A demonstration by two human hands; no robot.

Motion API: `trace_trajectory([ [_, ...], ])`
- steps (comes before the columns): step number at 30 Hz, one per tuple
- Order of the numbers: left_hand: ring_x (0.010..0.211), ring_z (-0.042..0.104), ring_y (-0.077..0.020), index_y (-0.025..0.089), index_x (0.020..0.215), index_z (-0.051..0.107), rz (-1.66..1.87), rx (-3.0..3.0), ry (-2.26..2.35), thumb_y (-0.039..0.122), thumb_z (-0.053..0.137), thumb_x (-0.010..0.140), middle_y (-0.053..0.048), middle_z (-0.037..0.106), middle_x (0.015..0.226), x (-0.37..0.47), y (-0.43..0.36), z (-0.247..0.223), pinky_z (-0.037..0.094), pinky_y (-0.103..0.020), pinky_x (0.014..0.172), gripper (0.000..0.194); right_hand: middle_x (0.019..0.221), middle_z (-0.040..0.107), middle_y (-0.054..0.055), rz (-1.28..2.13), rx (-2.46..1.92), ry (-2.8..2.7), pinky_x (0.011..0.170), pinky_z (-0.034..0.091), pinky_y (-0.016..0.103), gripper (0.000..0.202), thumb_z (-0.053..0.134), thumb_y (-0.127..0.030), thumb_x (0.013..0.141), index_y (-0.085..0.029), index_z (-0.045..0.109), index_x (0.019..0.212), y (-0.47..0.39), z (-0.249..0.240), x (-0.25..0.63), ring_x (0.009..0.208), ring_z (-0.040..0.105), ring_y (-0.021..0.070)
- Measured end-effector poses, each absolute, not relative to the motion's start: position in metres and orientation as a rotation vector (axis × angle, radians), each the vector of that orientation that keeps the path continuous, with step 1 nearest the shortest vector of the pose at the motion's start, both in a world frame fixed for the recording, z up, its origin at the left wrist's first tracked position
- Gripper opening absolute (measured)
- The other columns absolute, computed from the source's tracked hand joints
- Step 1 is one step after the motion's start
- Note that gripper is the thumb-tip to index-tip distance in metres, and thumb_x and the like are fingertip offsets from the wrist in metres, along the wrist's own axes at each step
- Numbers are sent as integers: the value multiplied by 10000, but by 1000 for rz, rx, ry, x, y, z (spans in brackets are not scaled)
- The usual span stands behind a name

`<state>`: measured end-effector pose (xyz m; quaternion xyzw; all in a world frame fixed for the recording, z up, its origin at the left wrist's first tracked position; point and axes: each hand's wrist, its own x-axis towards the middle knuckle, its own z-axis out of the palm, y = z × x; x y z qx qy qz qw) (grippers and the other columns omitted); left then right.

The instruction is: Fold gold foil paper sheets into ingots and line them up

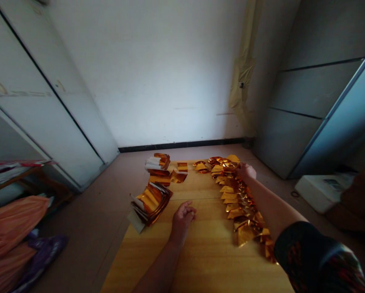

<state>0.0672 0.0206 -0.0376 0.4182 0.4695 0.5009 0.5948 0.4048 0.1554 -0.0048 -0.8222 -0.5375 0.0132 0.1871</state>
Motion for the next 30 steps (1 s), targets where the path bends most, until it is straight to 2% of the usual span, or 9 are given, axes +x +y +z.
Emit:
trace_trajectory([
  [10,593,556,-102,139,1010,600,1178,1062,1094,223,629,624,-17,633,738,68,20,-41,429,-224,595,397,814,667,41,-116,-2111,-1523,536,306,222,157,526,-270,759,-207,670,773,142,19,389,654,539,142],
  [15,610,577,-113,143,957,620,1198,1138,1092,178,594,650,-14,637,749,71,20,-44,459,-238,627,310,763,656,34,-78,-1743,-1728,598,351,215,130,521,-246,743,-197,639,721,116,25,345,676,554,142],
  [19,641,594,-139,167,881,656,1214,1293,1161,155,577,689,-30,660,760,67,23,-42,470,-261,649,208,720,643,23,97,-1576,-1883,609,373,216,138,489,-204,744,-195,621,705,82,10,291,653,553,137],
  [22,758,604,-172,205,765,680,1264,1651,1289,101,568,692,-45,672,787,55,27,-31,463,-285,749,169,742,647,29,216,-1515,-1986,648,390,220,131,495,-180,746,-193,619,710,59,-5,252,688,568,140],
  [25,839,590,-198,229,757,690,1239,2018,1468,72,556,690,-60,661,810,29,32,-8,443,-309,823,217,801,654,37,252,-1595,-2039,650,383,216,124,510,-184,767,-200,632,748,43,-17,226,710,572,139],
  [30,999,544,-255,214,855,683,761,2378,2097,202,475,802,-91,672,934,-21,45,27,367,-406,944,215,879,635,43,253,-1726,-2156,643,360,193,156,479,-181,819,-184,634,803,30,-26,215,722,566,113],
])
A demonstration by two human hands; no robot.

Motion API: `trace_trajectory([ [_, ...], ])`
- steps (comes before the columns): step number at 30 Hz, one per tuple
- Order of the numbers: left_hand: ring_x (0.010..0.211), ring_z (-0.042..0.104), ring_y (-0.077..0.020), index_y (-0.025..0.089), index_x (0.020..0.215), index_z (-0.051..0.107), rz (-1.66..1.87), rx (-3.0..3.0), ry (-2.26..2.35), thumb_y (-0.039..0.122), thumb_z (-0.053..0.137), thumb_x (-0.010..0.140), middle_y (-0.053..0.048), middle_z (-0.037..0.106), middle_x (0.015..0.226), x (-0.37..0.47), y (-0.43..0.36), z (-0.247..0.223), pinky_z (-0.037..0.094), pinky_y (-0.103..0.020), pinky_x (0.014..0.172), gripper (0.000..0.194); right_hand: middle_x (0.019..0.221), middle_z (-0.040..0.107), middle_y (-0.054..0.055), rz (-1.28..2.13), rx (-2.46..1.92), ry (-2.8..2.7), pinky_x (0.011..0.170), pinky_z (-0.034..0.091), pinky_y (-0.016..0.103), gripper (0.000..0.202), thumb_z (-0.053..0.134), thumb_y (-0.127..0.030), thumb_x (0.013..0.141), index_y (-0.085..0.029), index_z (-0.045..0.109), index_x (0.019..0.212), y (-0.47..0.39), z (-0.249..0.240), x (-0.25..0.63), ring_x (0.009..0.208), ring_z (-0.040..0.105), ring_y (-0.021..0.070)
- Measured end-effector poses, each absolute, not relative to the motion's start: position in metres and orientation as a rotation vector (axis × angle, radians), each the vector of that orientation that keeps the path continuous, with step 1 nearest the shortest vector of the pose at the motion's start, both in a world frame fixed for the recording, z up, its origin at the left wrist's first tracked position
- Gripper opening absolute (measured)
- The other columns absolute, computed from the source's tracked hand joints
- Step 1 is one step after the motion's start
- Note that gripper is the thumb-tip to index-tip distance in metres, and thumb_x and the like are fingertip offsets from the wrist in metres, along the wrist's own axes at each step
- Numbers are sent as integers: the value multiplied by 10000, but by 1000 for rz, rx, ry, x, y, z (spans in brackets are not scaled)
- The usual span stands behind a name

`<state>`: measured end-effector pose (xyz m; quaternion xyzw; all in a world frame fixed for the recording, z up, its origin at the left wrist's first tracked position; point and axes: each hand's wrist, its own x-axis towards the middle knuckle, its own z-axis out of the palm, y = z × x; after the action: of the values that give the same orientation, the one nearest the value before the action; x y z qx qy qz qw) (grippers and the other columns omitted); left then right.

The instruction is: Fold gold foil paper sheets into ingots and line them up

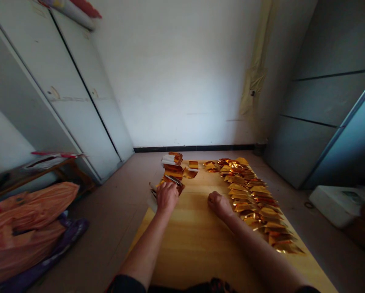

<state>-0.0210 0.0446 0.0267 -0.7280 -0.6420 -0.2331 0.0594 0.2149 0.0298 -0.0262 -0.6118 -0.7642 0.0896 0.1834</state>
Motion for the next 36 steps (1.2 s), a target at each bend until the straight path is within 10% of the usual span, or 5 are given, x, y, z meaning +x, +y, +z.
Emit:
trace_trajectory([
  [7,1104,526,-300,144,1200,559,-162,-2093,-2114,467,543,760,-165,616,1183,-42,69,18,98,-547,1087,547,906,614,47,188,-1677,-2148,675,374,192,191,433,-168,835,-172,623,815,25,-39,217,800,554,122],
  [15,910,629,-287,133,974,659,19,-2135,-2184,420,552,771,-148,710,909,-32,69,7,8,-565,1074,367,922,617,47,95,-1753,-2164,637,362,194,221,409,-199,885,-186,623,831,20,-35,208,795,564,114],
  [36,917,625,-277,142,933,674,138,-2256,-2121,330,509,796,-152,694,932,-32,67,17,176,-522,1018,285,915,604,50,-10,-1793,-2269,559,328,210,243,370,-219,921,-188,601,856,25,-38,205,738,568,114],
])
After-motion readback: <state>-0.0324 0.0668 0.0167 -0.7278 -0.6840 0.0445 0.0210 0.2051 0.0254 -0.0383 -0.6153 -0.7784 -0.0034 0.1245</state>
